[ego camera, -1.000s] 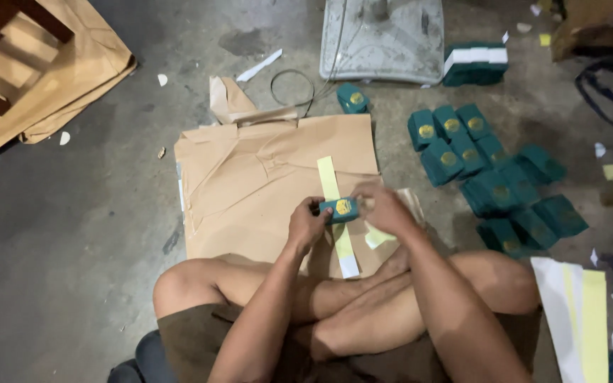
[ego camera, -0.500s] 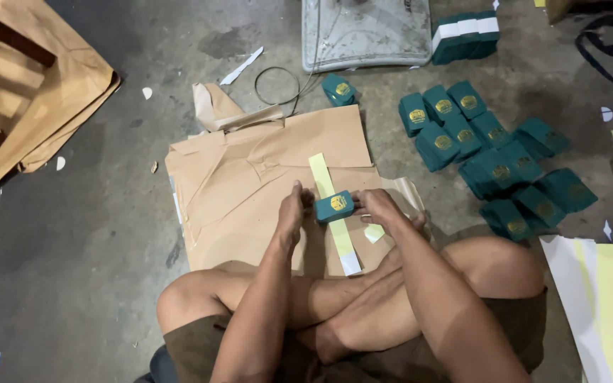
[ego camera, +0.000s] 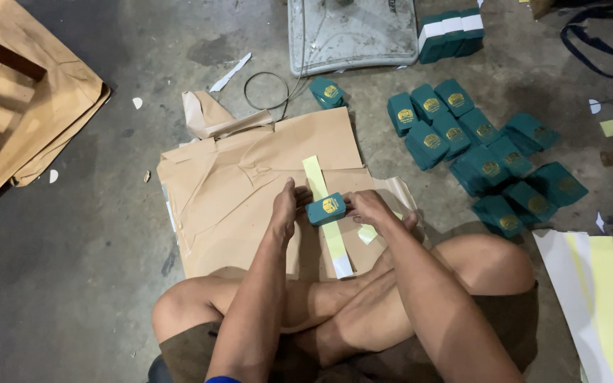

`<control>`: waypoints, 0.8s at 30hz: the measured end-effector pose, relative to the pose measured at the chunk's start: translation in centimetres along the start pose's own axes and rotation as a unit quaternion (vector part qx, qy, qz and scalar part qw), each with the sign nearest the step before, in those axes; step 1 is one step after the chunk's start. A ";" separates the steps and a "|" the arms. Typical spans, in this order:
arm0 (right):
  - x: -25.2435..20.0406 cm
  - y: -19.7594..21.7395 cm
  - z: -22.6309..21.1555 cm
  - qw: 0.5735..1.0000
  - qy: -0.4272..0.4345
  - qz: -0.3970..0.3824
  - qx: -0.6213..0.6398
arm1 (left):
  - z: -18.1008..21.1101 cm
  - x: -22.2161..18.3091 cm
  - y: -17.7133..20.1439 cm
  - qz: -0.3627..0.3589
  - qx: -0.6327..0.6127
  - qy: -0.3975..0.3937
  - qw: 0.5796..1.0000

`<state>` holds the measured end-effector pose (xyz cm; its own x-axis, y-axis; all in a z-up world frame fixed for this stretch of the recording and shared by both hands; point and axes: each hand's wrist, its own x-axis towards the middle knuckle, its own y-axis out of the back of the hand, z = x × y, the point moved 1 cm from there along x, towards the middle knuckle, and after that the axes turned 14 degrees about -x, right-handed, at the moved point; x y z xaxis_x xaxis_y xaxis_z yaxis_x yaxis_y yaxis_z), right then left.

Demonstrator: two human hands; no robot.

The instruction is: Applying gold-colored circular labels to the front of green booklets.

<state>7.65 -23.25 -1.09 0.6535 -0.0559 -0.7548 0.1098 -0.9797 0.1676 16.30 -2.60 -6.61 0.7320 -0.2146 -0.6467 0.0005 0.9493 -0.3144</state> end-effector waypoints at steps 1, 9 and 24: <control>-0.2 0.0 -0.1 1.000 0.000 -0.003 0.004 | -0.3 0.3 0.3 -0.005 -0.003 -0.003 1.000; -6.7 0.7 -2.9 0.900 0.264 0.162 -0.307 | 3.1 -11.6 -0.5 -0.099 0.182 -0.309 0.928; -8.7 -1.3 -3.3 0.799 0.380 0.191 -0.425 | 3.7 -14.9 -0.4 -0.159 0.281 -0.394 0.861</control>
